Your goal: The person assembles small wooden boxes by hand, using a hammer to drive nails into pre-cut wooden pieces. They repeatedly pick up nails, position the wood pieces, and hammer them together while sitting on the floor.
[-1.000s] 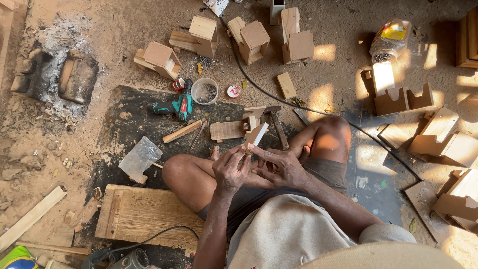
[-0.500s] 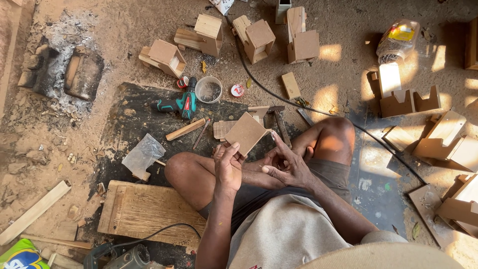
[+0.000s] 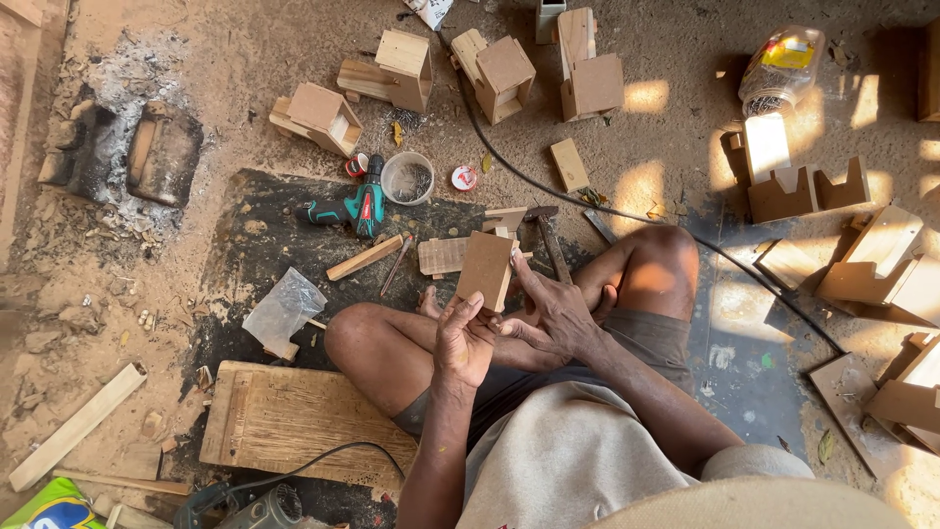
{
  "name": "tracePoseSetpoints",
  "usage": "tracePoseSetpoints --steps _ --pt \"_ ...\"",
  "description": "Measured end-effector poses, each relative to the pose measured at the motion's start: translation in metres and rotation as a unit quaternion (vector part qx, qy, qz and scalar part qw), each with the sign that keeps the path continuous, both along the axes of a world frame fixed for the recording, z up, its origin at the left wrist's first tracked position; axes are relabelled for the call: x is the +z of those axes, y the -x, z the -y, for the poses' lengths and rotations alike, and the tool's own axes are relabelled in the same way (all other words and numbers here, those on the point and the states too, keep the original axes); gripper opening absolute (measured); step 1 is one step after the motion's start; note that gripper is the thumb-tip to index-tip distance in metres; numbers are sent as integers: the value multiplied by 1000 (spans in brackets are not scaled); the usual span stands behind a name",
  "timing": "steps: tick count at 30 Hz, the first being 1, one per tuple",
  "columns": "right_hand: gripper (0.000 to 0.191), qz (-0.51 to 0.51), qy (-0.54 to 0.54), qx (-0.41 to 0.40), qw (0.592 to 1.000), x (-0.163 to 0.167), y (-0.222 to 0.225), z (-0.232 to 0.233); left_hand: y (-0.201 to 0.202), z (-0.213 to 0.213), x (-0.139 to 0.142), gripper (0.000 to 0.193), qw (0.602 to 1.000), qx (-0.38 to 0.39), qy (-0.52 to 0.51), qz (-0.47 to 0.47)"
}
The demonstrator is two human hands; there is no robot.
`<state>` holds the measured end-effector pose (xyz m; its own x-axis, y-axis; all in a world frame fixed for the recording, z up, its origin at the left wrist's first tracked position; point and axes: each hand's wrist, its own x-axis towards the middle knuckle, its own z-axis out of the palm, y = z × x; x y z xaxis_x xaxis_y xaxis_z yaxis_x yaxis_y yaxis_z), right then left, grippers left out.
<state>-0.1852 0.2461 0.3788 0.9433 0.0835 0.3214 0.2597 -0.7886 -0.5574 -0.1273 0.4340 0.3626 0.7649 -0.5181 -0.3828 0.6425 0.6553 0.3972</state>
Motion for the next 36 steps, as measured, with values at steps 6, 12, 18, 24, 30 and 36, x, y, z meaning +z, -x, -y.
tracePoseSetpoints --steps 6,12,18,24,30,36 --pt "110 -38 -17 6 999 -2 6 -4 3 0 3 30 1000 -17 10 -13" --pt "104 1 57 4 998 -6 13 -10 3 -2 3 32 1000 -18 9 -2" --pt "98 17 -14 36 999 -7 18 -15 3 -4 -5 32 1000 -2 9 1" --pt "86 18 -26 57 998 -5 21 -12 2 -6 -8 53 999 47 -4 -20" --pt "82 51 -106 44 992 1 15 -2 5 0 -5 102 995 80 -52 -31" --pt "79 -55 -215 115 968 -11 21 -6 2 0 -2 112 997 77 -6 -15"
